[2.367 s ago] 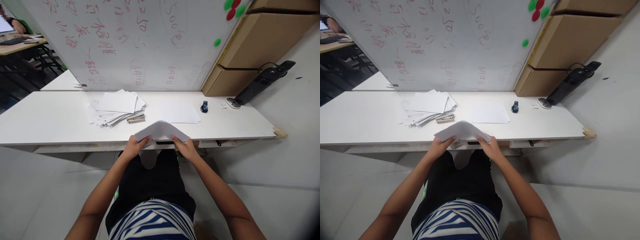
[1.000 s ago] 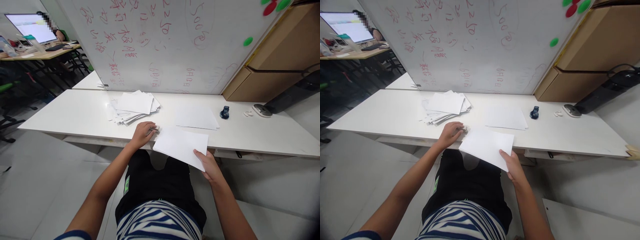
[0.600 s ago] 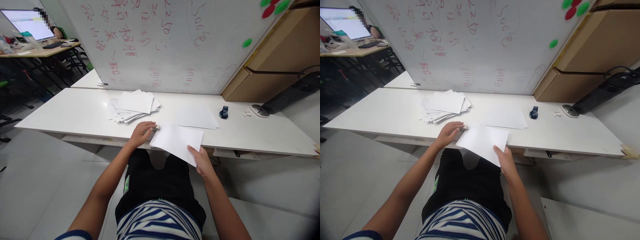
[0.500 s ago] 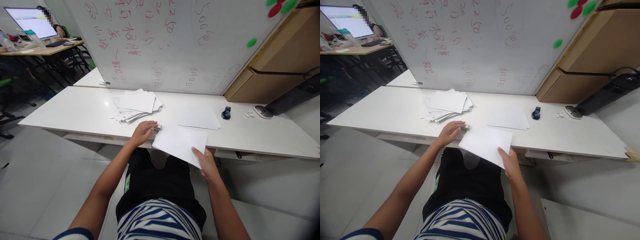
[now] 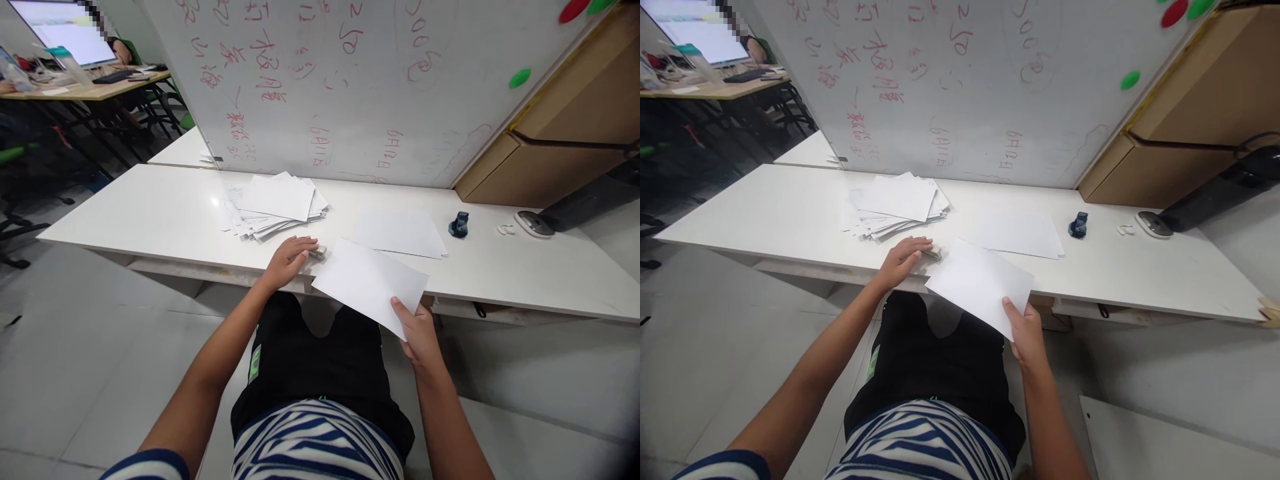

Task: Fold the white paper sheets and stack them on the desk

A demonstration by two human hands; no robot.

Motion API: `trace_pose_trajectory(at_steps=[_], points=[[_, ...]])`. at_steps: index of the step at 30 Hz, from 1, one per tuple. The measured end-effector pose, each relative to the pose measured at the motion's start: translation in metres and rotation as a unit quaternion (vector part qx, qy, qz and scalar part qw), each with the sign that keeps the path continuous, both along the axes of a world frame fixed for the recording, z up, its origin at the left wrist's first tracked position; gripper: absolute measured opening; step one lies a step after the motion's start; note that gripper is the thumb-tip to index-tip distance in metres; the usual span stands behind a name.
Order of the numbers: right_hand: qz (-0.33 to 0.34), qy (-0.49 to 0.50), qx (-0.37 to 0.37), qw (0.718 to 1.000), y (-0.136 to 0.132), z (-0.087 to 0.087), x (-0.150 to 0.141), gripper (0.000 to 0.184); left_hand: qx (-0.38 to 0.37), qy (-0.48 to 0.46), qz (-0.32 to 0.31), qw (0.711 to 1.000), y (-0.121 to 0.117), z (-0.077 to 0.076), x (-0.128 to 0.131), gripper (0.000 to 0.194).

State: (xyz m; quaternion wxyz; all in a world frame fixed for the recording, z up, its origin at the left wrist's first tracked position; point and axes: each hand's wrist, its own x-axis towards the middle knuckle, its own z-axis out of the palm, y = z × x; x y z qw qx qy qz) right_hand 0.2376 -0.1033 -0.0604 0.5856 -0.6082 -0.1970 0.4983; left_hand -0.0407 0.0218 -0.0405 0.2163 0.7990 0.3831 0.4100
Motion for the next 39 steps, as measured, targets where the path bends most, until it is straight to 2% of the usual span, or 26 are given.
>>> trace_pose_trajectory(at_steps=[11, 19, 24, 32, 39], points=[[0.044, -0.002, -0.005, 0.999, 0.015, -0.007, -0.02, 0.048, 0.004, 0.001, 0.004, 1.0, -0.001, -0.003, 0.0, 0.031], [0.075, -0.049, 0.05, 0.995, 0.034, -0.015, -0.048, 0.046, 0.004, 0.002, 0.0, 1.0, -0.001, -0.002, 0.0, 0.031], [0.081, -0.07, 0.046, 0.993, 0.037, -0.023, -0.05, 0.046, -0.003, 0.005, 0.004, 1.0, -0.001, -0.001, 0.001, 0.031], [0.07, -0.091, 0.046, 0.992, 0.038, -0.016, -0.051, 0.046, -0.039, -0.013, -0.014, 0.999, 0.0, 0.003, -0.003, 0.034], [0.069, -0.1, 0.051, 0.991, 0.037, -0.015, -0.055, 0.045, -0.003, 0.006, -0.001, 1.0, 0.0, 0.0, -0.001, 0.032]])
